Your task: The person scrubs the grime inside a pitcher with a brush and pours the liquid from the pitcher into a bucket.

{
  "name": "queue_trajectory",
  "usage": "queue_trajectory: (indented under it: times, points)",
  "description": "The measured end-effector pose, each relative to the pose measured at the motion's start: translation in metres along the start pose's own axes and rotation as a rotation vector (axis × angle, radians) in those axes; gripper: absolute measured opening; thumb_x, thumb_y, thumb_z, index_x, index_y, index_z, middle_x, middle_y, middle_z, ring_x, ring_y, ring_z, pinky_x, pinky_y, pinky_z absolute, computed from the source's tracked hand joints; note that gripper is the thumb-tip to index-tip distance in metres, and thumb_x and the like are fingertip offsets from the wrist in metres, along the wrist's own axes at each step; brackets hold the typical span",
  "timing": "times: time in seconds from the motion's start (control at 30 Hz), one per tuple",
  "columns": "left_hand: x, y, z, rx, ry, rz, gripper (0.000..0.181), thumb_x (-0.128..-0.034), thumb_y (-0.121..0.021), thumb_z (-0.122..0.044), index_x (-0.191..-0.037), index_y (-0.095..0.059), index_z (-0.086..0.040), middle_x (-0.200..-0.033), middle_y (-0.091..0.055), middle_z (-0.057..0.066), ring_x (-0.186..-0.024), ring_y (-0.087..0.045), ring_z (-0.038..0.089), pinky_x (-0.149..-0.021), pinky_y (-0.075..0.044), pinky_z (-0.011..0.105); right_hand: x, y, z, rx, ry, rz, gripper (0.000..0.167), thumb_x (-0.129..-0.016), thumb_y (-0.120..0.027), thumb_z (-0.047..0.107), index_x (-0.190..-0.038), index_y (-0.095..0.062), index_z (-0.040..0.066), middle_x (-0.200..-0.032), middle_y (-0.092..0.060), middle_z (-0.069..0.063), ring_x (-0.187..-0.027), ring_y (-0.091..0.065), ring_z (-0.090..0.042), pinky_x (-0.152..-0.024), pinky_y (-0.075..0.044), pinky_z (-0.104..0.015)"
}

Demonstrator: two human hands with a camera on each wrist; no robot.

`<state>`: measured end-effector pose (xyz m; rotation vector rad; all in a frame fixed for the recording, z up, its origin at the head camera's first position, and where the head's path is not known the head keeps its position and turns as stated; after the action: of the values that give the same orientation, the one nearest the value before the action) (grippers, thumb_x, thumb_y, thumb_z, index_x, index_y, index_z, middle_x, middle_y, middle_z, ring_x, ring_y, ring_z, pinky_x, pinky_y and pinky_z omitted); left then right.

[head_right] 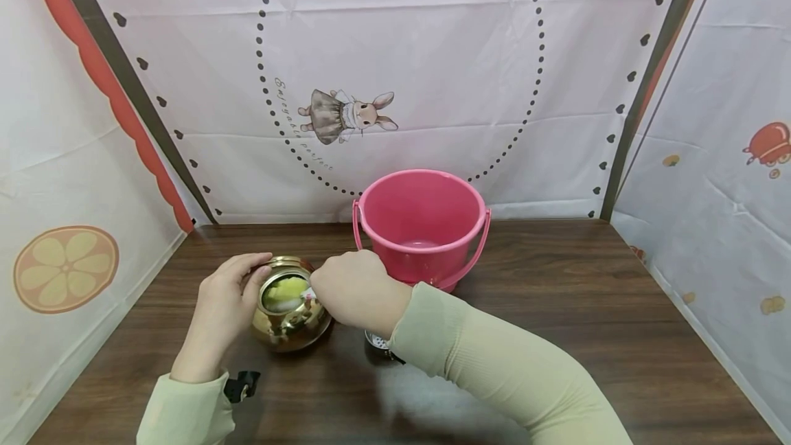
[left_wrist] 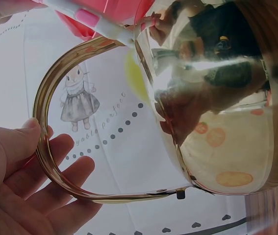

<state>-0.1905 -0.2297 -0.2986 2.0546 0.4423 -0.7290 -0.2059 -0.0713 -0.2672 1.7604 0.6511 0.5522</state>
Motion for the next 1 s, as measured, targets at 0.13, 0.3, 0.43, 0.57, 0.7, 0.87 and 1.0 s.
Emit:
queue_trajectory:
  times: [0.13, 0.3, 0.43, 0.57, 0.7, 0.87, 1.0]
  points:
    - [-0.0002, -0.0003, 0.0001, -0.001, -0.010, -0.009, 0.018, -0.0881, -0.062, 0.000, -0.105, -0.068, 0.002, -0.102, -0.068, 0.017, -0.095, -0.066, 0.034, -0.080, -0.052, 0.048, 0.0009, -0.0033, 0.0007, 0.037, 0.004, -0.040, 0.009, -0.086, -0.063, 0.017, -0.084, -0.072, 0.018, -0.076, -0.064, 0.001, -0.064, -0.062, -0.015, -0.046, -0.051, -0.037]
    - [-0.0002, -0.0005, 0.0000, -0.001, -0.011, -0.008, 0.018, -0.0883, -0.062, 0.000, -0.105, -0.068, 0.002, -0.102, -0.068, 0.017, -0.095, -0.066, 0.033, -0.080, -0.053, 0.047, 0.0010, -0.0082, 0.0028, 0.075, 0.009, -0.053, 0.009, -0.087, -0.065, 0.020, -0.089, -0.074, 0.019, -0.078, -0.063, 0.000, -0.063, -0.061, -0.016, -0.048, -0.052, -0.036]
    - [-0.0001, -0.0001, -0.0009, -0.002, -0.023, -0.017, 0.018, -0.0881, -0.063, 0.000, -0.105, -0.068, 0.002, -0.102, -0.068, 0.017, -0.093, -0.066, 0.033, -0.078, -0.053, 0.047, -0.0002, -0.0094, 0.0050, 0.097, 0.007, -0.076, 0.012, -0.088, -0.062, 0.019, -0.087, -0.074, 0.021, -0.077, -0.062, 0.001, -0.060, -0.061, -0.017, -0.046, -0.051, -0.037]
    - [0.0003, 0.0006, -0.0027, 0.000, -0.042, -0.033, 0.018, -0.0872, -0.063, 0.002, -0.104, -0.068, 0.003, -0.101, -0.068, 0.017, -0.091, -0.066, 0.033, -0.075, -0.054, 0.045, -0.0011, -0.0103, 0.0074, 0.124, 0.022, -0.089, 0.013, -0.089, -0.062, 0.021, -0.086, -0.074, 0.022, -0.075, -0.060, 0.001, -0.059, -0.060, -0.017, -0.045, -0.050, -0.036]
    - [0.0006, 0.0011, -0.0037, -0.001, -0.055, -0.049, 0.018, -0.0864, -0.063, 0.003, -0.103, -0.068, 0.004, -0.100, -0.068, 0.017, -0.089, -0.067, 0.032, -0.073, -0.054, 0.044, 0.0001, -0.0089, 0.0092, 0.144, 0.050, -0.113, 0.012, -0.089, -0.061, 0.022, -0.085, -0.073, 0.023, -0.075, -0.060, 0.002, -0.058, -0.059, -0.016, -0.045, -0.049, -0.035]
    - [0.0003, 0.0012, -0.0039, -0.001, -0.063, -0.056, 0.017, -0.0862, -0.064, 0.003, -0.103, -0.068, 0.004, -0.100, -0.068, 0.017, -0.088, -0.067, 0.032, -0.073, -0.054, 0.044, 0.0018, -0.0071, 0.0083, 0.144, 0.075, -0.115, 0.013, -0.089, -0.061, 0.023, -0.085, -0.073, 0.022, -0.075, -0.060, 0.002, -0.059, -0.059, -0.016, -0.045, -0.049, -0.034]
    - [0.0004, 0.0015, -0.0039, 0.001, -0.061, -0.054, 0.017, -0.0866, -0.063, 0.002, -0.103, -0.068, 0.004, -0.100, -0.068, 0.017, -0.089, -0.067, 0.032, -0.072, -0.054, 0.044, 0.0029, -0.0058, 0.0068, 0.129, 0.083, -0.102, 0.011, -0.088, -0.062, 0.024, -0.085, -0.073, 0.021, -0.075, -0.060, 0.002, -0.058, -0.058, -0.014, -0.045, -0.049, -0.032]
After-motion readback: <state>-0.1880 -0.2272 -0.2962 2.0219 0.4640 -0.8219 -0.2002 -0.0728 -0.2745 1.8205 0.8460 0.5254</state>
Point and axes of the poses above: each hand's wrist, its own x-axis away from the middle knuckle, its own y-axis out of the back of the hand, z = x × y, the point moved 5 cm from there along -x, towards the middle knuckle
